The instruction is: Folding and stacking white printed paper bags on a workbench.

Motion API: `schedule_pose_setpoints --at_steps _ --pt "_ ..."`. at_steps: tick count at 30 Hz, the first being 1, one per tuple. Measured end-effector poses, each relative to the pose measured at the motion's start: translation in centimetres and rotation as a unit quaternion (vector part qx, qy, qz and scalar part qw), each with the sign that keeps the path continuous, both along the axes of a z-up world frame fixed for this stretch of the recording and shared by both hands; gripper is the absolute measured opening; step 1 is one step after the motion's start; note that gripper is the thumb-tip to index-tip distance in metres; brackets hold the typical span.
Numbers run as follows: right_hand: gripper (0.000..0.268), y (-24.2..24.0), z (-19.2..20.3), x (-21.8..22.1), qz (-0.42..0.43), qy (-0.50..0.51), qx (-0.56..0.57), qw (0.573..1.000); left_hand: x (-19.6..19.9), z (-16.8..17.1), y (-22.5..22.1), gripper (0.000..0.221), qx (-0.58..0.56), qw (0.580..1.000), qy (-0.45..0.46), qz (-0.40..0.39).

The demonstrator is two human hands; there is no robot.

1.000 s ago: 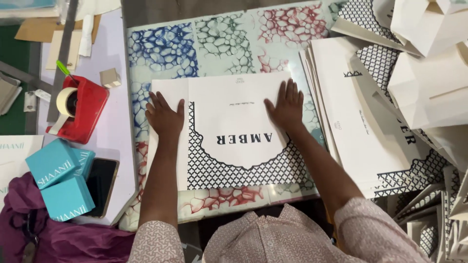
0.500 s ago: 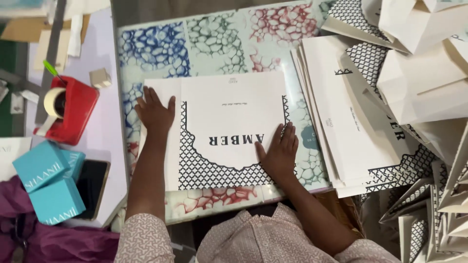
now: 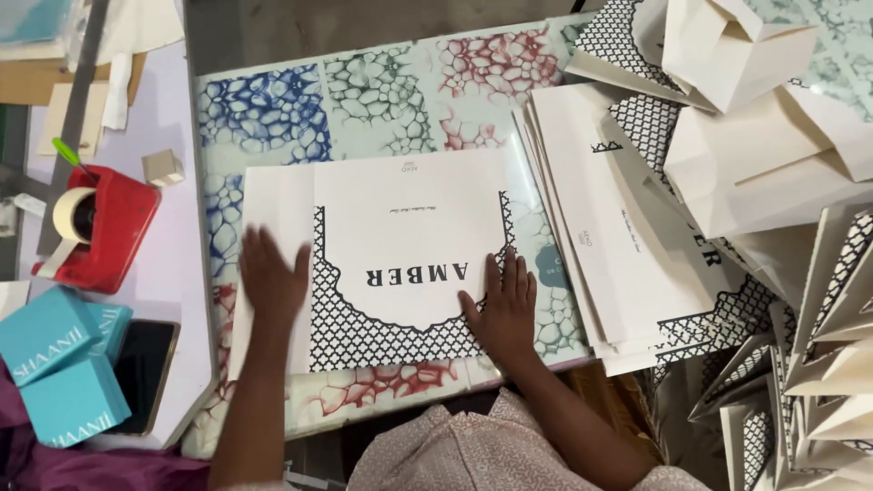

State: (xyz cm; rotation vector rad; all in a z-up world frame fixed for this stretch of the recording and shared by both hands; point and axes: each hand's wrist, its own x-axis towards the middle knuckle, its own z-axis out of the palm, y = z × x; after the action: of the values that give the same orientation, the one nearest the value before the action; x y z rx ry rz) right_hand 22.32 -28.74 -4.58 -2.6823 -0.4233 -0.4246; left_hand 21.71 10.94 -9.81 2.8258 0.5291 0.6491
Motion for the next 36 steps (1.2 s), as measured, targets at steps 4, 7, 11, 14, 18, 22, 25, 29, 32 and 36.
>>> schedule_pose_setpoints --at_steps 4,7,11,14,18,22,25,29,32,36 --pt "0.078 0.1 0.1 0.0 -0.008 0.003 -0.015 1.0 -9.1 2.1 -3.6 0.085 0.029 0.997 0.036 0.061" --pt "0.078 0.0 -0.7 0.1 0.018 -0.017 -0.016 1.0 -12.4 3.1 -2.4 0.087 0.0 0.998 0.04 -0.042" --pt "0.081 -0.6 -0.9 0.6 0.03 -0.022 -0.066 0.997 -13.0 4.7 -2.3 0.085 0.027 0.996 0.062 -0.065" --pt "0.082 -1.0 0.1 1.0 0.063 -0.007 -0.049 0.997 -13.1 4.6 -2.1 0.086 0.023 0.996 0.058 -0.068" --pt "0.064 -2.0 0.3 0.8 0.071 0.068 0.063 0.993 -13.1 5.1 -2.2 0.091 0.002 0.996 0.048 -0.077" --pt "0.064 -2.9 -3.2 1.2 0.007 -0.013 0.131 0.991 -13.4 4.2 -1.6 0.083 -0.084 0.993 -0.018 -0.077" --pt "0.068 -4.0 -5.6 2.5 -0.028 -0.027 0.07 0.997 -13.4 3.7 -1.7 0.077 -0.157 0.987 -0.003 -0.016" --pt "0.066 -8.3 -2.6 5.6 0.046 0.165 0.23 0.958 -13.6 3.0 -3.3 0.073 -0.162 0.985 0.016 0.052" --pt "0.078 -8.9 5.5 4.8 0.001 0.403 0.538 0.74 -13.7 2.9 -4.7 0.071 -0.316 0.946 0.017 0.064" --pt "0.058 -7.8 7.4 4.1 -0.08 0.48 0.55 0.679 -14.1 6.5 -7.5 0.08 -0.511 0.859 0.016 -0.019"
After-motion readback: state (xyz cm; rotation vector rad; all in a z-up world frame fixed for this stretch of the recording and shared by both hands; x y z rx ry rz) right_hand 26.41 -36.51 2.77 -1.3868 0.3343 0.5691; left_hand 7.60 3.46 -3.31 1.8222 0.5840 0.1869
